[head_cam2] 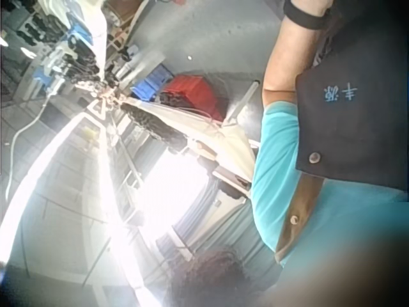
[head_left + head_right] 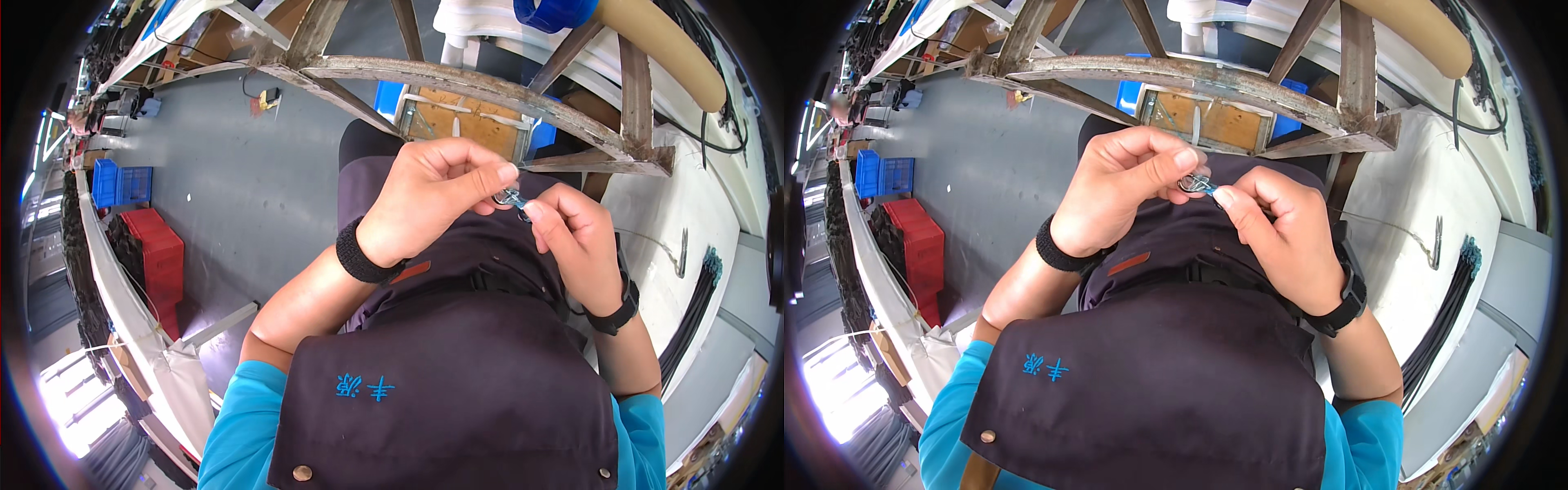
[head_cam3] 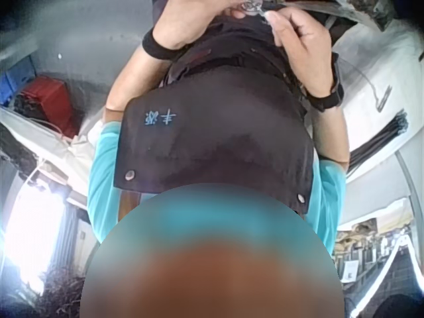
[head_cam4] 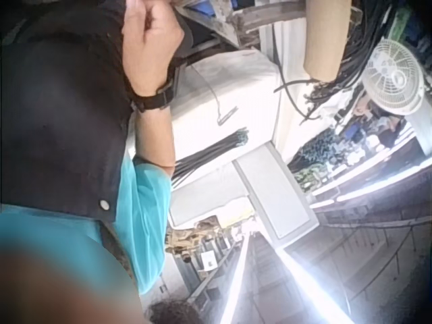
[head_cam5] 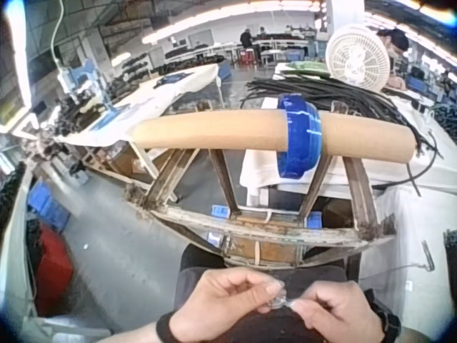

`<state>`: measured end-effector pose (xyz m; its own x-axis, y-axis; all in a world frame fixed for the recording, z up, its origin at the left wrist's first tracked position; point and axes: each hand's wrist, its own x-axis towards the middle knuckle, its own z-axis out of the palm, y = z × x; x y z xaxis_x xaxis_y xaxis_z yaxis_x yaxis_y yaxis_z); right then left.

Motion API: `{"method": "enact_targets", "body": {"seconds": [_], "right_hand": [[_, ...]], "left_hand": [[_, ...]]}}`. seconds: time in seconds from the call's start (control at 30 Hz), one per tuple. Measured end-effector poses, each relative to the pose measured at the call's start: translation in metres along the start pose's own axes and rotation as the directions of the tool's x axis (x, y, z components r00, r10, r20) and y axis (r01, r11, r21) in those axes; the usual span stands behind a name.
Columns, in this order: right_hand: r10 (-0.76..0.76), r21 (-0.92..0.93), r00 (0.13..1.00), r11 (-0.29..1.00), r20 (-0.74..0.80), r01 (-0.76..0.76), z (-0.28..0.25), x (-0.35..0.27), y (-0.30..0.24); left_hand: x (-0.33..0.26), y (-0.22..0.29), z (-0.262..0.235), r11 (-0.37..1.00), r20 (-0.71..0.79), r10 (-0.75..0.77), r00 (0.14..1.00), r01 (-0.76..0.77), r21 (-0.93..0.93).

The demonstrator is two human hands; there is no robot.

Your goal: The recorder is assembling small hardware components onto black straps.

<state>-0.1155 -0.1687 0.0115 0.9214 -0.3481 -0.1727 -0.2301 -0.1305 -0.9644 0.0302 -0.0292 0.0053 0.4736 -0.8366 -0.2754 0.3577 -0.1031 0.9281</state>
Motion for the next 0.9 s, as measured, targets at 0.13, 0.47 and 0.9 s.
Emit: {"method": "enact_targets", "body": {"seconds": [0.13, 0.47, 0.9], "right_hand": [[0.263, 0.096, 0.946, 0.954, 0.187, -0.285, -0.01, 0.007, -0.011], [-0.56, -0.527, 0.826, 0.722, -0.065, 0.449, 0.014, -0.008, 0.008], [-0.495, -0.472, 0.867, 0.751, 0.058, 0.461, -0.006, 0.009, -0.008]], "left_hand": [[-0.003, -0.004, -0.001, 1.0, 0.007, 0.014, 1.0, -0.014, 0.022], [-0.007, -0.003, 0.001, 0.998, -0.012, -0.007, 1.0, 0.006, -0.057], [-0.01, -0.014, -0.007, 0.969, 0.037, -0.016, 0.999, 0.025, -0.246]]}}
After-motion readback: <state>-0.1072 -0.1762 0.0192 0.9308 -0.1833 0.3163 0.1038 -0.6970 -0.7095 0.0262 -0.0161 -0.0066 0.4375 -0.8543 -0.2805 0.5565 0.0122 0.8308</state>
